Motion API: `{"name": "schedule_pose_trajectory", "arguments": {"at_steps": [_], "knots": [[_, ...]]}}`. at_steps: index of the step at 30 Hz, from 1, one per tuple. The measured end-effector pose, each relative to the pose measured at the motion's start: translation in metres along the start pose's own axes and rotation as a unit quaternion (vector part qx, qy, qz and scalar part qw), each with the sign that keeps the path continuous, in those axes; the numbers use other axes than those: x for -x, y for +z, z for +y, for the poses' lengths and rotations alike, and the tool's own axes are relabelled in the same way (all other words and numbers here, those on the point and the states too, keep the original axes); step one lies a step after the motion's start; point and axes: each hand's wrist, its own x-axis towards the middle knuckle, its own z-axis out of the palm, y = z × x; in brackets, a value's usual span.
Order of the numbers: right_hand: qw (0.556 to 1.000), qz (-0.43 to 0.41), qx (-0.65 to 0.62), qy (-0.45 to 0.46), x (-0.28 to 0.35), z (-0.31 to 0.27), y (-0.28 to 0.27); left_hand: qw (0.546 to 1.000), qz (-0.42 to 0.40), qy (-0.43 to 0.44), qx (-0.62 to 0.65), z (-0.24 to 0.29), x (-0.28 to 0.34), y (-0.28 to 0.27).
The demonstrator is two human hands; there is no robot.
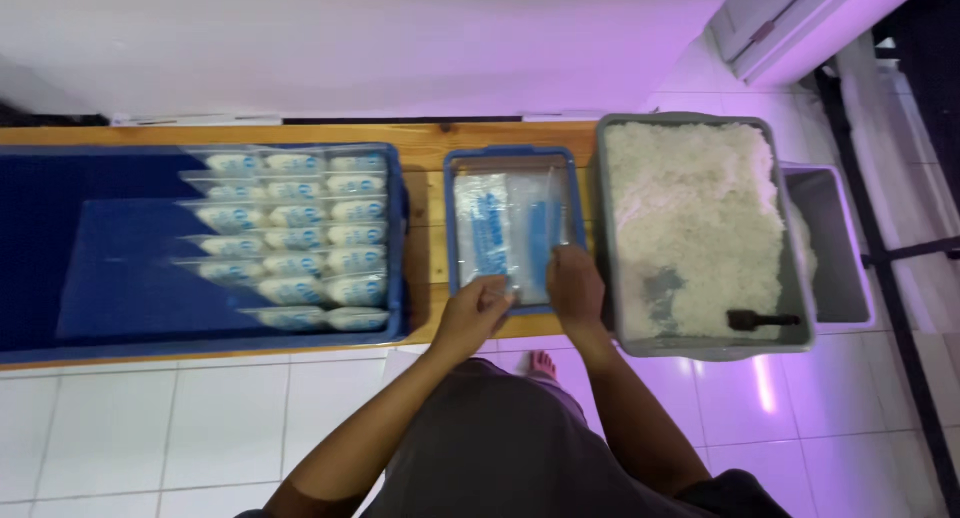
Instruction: The person uses a scoop to transfer white salt from a gray bin into small plastic bags, which are then placed into a larger blue container.
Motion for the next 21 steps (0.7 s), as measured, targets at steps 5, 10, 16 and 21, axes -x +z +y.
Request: {"name": "schedule_pose_trajectory", "arguments": {"at_steps": [5,10,16,21], "knots": [[0.977,-0.063,-0.196,-0.052,0.029,0.013,-0.087,0.983,-0.005,-0.108,0.15,-0.013,-0.066,0.059],[0.962,-0.069,-0.206,-0.163,0.045,0.05,-0.153,0.901,0.025,-0.158,0.404,0.013,-0.092,0.104],[0.892,-0.147,-0.366,-0.219,0.033,0.113,-0.2,0.91,-0.037,0.068,0.407,0.071,-0.056,0.145],[0.834,-0.197,-0.466,-0.221,0.015,0.151,-0.219,0.919,-0.12,0.333,0.175,0.122,-0.022,0.163]]}}
